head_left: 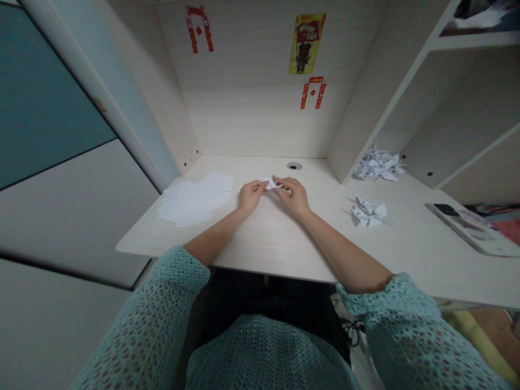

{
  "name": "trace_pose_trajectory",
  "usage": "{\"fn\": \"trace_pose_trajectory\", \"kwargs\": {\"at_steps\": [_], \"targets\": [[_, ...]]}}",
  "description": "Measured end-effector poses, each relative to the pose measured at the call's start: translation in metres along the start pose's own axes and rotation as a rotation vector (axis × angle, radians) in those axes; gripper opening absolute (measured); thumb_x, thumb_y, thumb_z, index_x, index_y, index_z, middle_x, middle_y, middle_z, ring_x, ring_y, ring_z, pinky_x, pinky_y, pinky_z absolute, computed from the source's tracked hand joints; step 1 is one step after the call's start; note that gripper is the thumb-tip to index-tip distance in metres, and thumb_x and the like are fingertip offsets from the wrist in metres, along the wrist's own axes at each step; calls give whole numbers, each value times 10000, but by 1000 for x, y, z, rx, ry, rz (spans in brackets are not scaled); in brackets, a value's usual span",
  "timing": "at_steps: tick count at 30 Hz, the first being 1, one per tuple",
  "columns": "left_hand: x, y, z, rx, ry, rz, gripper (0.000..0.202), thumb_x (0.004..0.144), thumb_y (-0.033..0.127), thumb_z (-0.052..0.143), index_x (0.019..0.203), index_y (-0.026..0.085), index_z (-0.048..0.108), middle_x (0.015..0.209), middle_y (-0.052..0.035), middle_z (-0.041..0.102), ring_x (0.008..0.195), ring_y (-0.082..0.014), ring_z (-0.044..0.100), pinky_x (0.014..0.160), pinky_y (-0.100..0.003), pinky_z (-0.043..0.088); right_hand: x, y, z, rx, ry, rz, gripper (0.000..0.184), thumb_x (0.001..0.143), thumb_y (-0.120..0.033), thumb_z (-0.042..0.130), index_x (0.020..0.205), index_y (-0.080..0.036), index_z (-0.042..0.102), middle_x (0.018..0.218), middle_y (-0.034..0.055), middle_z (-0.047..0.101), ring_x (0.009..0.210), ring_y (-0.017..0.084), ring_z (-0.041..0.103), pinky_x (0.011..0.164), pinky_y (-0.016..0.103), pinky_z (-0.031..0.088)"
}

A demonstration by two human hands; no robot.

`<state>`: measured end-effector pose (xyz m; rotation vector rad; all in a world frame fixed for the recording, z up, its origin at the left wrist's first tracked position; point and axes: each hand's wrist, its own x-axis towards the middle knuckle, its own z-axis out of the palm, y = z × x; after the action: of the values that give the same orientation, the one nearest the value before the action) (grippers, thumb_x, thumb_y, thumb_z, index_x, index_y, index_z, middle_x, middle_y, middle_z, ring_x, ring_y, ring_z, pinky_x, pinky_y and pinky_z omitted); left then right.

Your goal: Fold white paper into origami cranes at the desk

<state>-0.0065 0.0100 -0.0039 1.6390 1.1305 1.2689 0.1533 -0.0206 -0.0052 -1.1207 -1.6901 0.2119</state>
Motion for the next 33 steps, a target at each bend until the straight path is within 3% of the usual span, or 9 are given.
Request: {"fn": "trace_pose_trajectory", "kwargs": {"at_steps": [7, 11, 19, 24, 28, 33], "targets": [[-3, -1, 2, 47, -15, 64, 317, 798, 482, 579, 773, 185, 686, 768, -24, 710, 765, -162, 661, 737, -240, 469, -2, 1, 2, -49, 41, 107, 390, 721, -443, 707, 1044, -224, 699, 865, 55, 717, 744, 197, 617, 736, 344, 474], [-3, 0, 2, 11, -11, 22, 320, 770, 487, 609, 759, 180, 701, 763, -29, 712, 784, -174, 661, 736, -245, 469, -2, 0, 2, -4, 56, 153, 345, 729, -423, 697, 1020, -238, 703, 844, 40, 725, 730, 188, 634, 748, 343, 487], [1, 2, -1, -68, 27, -105, 357, 809, 486, 550, 770, 163, 699, 763, -51, 718, 737, -160, 649, 597, -224, 433, 2, 10, 10, 353, 42, 296, 330, 759, -371, 622, 1014, -180, 706, 943, 86, 735, 793, 200, 684, 733, 335, 526], [0, 4, -1, -100, 7, -119, 358, 805, 487, 562, 785, 158, 701, 798, -63, 726, 770, -169, 661, 619, -233, 444, 3, 20, 16, 495, 78, 374, 337, 709, -366, 632, 972, -164, 690, 771, 46, 715, 677, 169, 665, 692, 318, 528], [-2, 5, -1, -105, -26, -123, 336, 807, 466, 575, 782, 155, 699, 792, -71, 729, 764, -176, 665, 634, -244, 459, 2, 19, 14, 454, 116, 356, 317, 713, -326, 609, 996, -184, 619, 645, -14, 648, 623, 151, 631, 650, 290, 506], [-3, 5, 1, -107, -93, -117, 275, 803, 403, 607, 835, 148, 705, 800, -85, 740, 739, -170, 670, 687, -264, 490, 0, 6, 5, 174, 130, 178, 160, 760, -242, 534, 902, -203, 595, 826, 28, 669, 694, 149, 595, 649, 273, 466]]}}
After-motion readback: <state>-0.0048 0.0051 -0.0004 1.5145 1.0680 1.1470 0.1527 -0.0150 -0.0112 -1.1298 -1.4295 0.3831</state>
